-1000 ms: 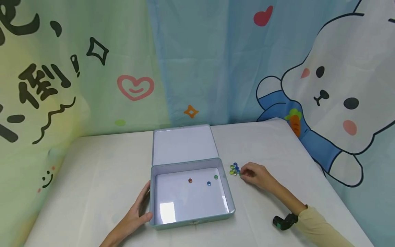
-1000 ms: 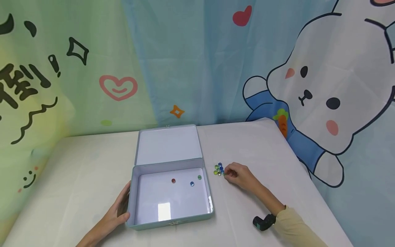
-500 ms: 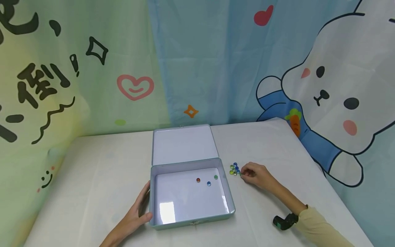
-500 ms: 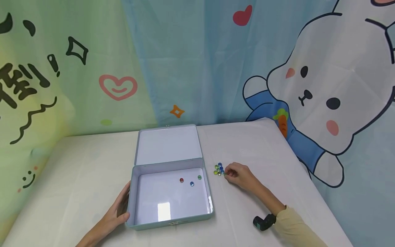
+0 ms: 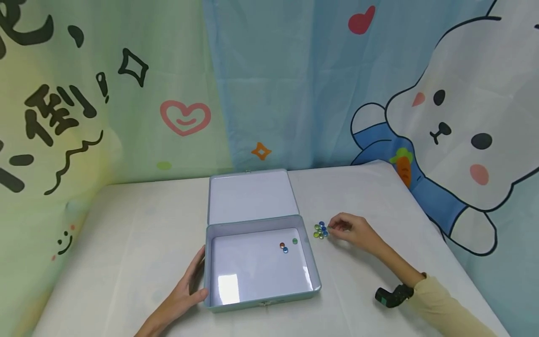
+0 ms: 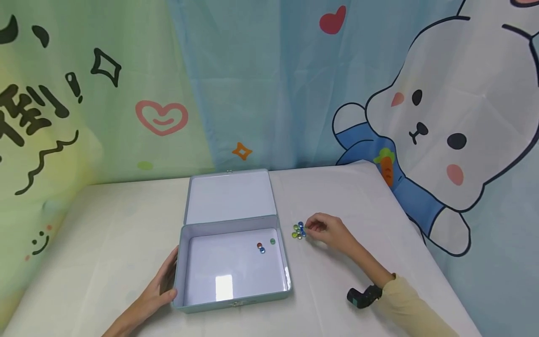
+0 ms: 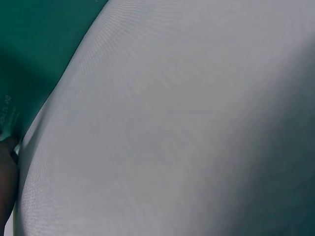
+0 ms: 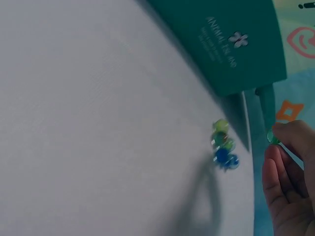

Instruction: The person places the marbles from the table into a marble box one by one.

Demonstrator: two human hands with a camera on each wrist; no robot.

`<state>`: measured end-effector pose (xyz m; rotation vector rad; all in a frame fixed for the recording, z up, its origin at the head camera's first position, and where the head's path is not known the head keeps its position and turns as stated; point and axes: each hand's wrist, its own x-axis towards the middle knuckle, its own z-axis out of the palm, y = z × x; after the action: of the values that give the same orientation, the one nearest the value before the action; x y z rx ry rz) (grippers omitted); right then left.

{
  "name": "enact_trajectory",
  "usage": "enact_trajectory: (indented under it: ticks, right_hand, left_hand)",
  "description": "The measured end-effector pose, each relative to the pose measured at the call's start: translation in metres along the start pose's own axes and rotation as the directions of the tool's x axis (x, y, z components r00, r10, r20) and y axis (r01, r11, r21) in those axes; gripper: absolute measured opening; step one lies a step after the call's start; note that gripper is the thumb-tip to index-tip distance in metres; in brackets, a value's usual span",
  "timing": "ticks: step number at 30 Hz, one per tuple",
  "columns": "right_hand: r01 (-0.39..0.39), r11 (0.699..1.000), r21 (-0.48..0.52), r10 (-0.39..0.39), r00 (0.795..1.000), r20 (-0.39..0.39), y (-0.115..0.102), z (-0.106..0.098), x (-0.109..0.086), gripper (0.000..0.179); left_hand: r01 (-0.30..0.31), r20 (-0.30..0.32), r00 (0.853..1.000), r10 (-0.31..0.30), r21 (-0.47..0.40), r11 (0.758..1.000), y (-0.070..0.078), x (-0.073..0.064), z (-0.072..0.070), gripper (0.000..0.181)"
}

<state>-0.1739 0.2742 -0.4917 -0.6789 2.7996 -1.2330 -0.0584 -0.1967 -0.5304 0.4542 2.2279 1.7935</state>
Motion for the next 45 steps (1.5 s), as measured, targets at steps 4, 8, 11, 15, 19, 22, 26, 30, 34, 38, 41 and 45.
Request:
enact_trajectory:
  ticks: [4,8,11,15,19,22,26,30,34,38,41,45]
  right_hand:
    - [0.002,0.998,0.058,-0.004,1.0,0.029,-0.018,-0.004,0.009,0.011]
    - [0.013,0.997,0.08,-0.019,0.998,0.065,-0.035,-0.007,0.02,0.009]
    - [0.037,0.995,0.095,-0.046,0.995,0.089,-0.045,-0.008,0.028,0.009]
    - [0.064,0.992,0.113,-0.078,0.989,0.125,-0.06,-0.006,0.041,0.01]
    - [0.087,0.987,0.137,-0.11,0.979,0.171,-0.079,0.0,0.055,0.011]
    - [0.119,0.981,0.152,-0.15,0.966,0.212,-0.093,0.008,0.066,0.011]
    - [0.153,0.974,0.169,-0.195,0.941,0.275,-0.109,0.021,0.081,0.009]
    - [0.188,0.963,0.191,-0.244,0.912,0.33,-0.122,0.037,0.097,0.008]
    - [0.249,0.948,0.196,-0.308,0.868,0.389,-0.131,0.057,0.112,0.007]
    - [0.266,0.944,0.194,-0.327,0.824,0.462,-0.139,0.077,0.124,0.007]
    - [0.264,0.942,0.205,-0.333,0.8,0.499,-0.147,0.09,0.13,0.006]
    - [0.299,0.932,0.204,-0.362,0.751,0.552,-0.157,0.109,0.138,0.006]
  left_hand:
    - [-0.001,-0.003,1.0,0.001,0.003,1.0,-0.001,-0.001,0.0,0.088]
    - [0.001,-0.012,1.0,-0.001,0.009,1.0,0.0,-0.001,-0.001,0.088]
    - [0.013,-0.012,1.0,-0.013,0.012,1.0,0.0,-0.001,-0.001,0.087]
    - [0.023,-0.013,1.0,-0.022,0.014,1.0,0.0,-0.002,-0.002,0.087]
    - [0.01,-0.015,1.0,-0.01,0.009,1.0,-0.001,-0.001,-0.002,0.087]
    - [-0.007,-0.013,1.0,0.007,0.006,1.0,-0.002,-0.001,-0.001,0.088]
    - [-0.016,-0.01,1.0,0.016,0.007,1.0,-0.003,0.0,-0.001,0.088]
    - [-0.014,-0.006,1.0,0.014,0.001,1.0,-0.002,0.001,-0.001,0.088]
    - [-0.006,-0.01,1.0,0.006,-0.004,1.0,-0.003,0.001,0.0,0.087]
    - [0.008,-0.009,1.0,-0.008,-0.008,1.0,-0.003,0.001,0.001,0.087]
    - [0.011,0.001,1.0,-0.011,-0.02,1.0,-0.003,0.001,0.001,0.087]
    - [0.017,0.006,1.0,-0.017,-0.019,1.0,-0.002,0.002,0.0,0.087]
